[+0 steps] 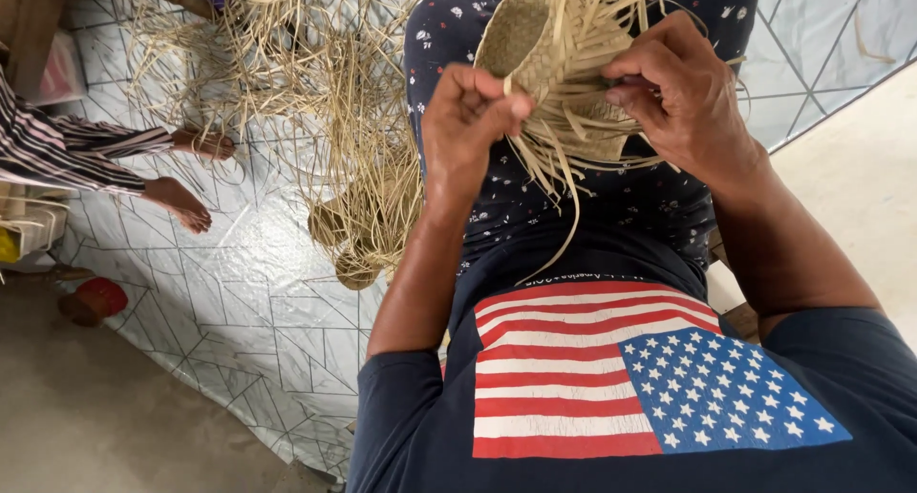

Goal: Hand-weaving dried straw or palm leaves to shape a cylindrical item like a hat or basket.

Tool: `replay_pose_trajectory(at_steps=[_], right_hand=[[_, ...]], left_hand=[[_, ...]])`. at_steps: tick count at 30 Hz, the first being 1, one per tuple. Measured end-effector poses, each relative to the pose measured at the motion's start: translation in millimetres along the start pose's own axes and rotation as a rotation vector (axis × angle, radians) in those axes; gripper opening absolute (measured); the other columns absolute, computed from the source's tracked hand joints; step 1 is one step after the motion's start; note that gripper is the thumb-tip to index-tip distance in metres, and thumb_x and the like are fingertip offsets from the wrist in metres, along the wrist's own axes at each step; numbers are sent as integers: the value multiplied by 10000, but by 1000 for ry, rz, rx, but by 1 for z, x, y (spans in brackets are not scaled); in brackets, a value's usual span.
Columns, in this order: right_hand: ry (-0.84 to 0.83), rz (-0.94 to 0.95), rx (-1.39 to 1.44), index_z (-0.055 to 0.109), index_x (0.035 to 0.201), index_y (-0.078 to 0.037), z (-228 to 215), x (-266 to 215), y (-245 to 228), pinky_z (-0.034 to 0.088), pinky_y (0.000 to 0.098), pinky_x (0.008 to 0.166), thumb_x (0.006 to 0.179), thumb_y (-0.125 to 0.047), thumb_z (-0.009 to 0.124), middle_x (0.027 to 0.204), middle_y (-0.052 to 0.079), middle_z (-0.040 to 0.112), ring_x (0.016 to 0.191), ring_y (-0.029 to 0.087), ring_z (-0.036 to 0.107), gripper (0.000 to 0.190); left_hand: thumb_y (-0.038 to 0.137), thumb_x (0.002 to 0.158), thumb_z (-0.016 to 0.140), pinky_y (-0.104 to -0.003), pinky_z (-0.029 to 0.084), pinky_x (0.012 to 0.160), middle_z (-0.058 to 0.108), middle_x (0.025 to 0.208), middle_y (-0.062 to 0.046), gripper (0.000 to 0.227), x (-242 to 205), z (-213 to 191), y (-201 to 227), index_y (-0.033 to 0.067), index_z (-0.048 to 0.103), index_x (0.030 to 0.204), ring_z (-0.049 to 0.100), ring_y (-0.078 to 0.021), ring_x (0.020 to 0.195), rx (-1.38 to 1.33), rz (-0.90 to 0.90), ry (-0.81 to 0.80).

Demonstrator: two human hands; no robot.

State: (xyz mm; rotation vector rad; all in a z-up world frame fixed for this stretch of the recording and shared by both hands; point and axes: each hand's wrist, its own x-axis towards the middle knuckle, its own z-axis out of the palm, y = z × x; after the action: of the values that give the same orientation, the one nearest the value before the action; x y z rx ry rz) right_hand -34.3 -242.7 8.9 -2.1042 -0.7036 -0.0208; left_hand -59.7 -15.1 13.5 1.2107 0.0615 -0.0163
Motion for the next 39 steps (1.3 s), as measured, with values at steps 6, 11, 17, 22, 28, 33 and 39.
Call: replay_pose_trajectory(at_steps=[6,11,17,22,28,33,39], right_hand=[[-46,102,127,619,1018,73,0,8,-1,337,264,592,904,194,706,1007,131,435,680,147,377,187],[30,117,191,618,982,65,7,9,27,270,254,607,946,145,692,902,80,414,705,136,337,115],[49,468,428,574,1029,-30,-1,24,27,346,184,676,901,57,577,869,-6,545,702,54,396,155],[80,546,657,587,1030,-45,1,29,57,403,137,637,875,56,571,825,-13,557,673,29,473,185],[100,524,782,601,981,-33,8,27,79,360,139,542,830,39,608,771,0,575,576,33,456,168],[258,557,826,621,957,21,25,25,95,411,153,416,768,20,682,658,59,541,467,70,516,198],[286,570,877,612,958,25,22,24,91,388,160,413,763,19,664,668,54,551,470,68,501,201]], left_hand=[[65,776,720,-202,440,404,626,630,-97,187,64,1,18,-20,562,830,584,-130,481,371,-6,-189],[67,706,758,-171,478,314,664,534,-33,130,100,21,12,8,644,687,561,-68,362,543,-36,-259],[561,675,597,-229,276,243,467,342,113,384,129,42,25,223,737,558,363,-43,265,1196,69,-120],[377,707,634,-285,414,430,586,575,21,288,135,-1,20,89,648,689,491,-126,457,932,325,32],[298,801,621,-319,470,698,635,883,-33,225,98,-53,-28,92,617,890,611,-180,796,1022,61,218],[393,908,587,-408,422,868,576,1108,-7,222,69,-58,-48,219,613,1043,516,-219,1127,1276,130,143],[459,851,591,-387,438,836,586,1093,38,249,74,-67,-70,263,615,1003,521,-185,1099,1383,263,245]])
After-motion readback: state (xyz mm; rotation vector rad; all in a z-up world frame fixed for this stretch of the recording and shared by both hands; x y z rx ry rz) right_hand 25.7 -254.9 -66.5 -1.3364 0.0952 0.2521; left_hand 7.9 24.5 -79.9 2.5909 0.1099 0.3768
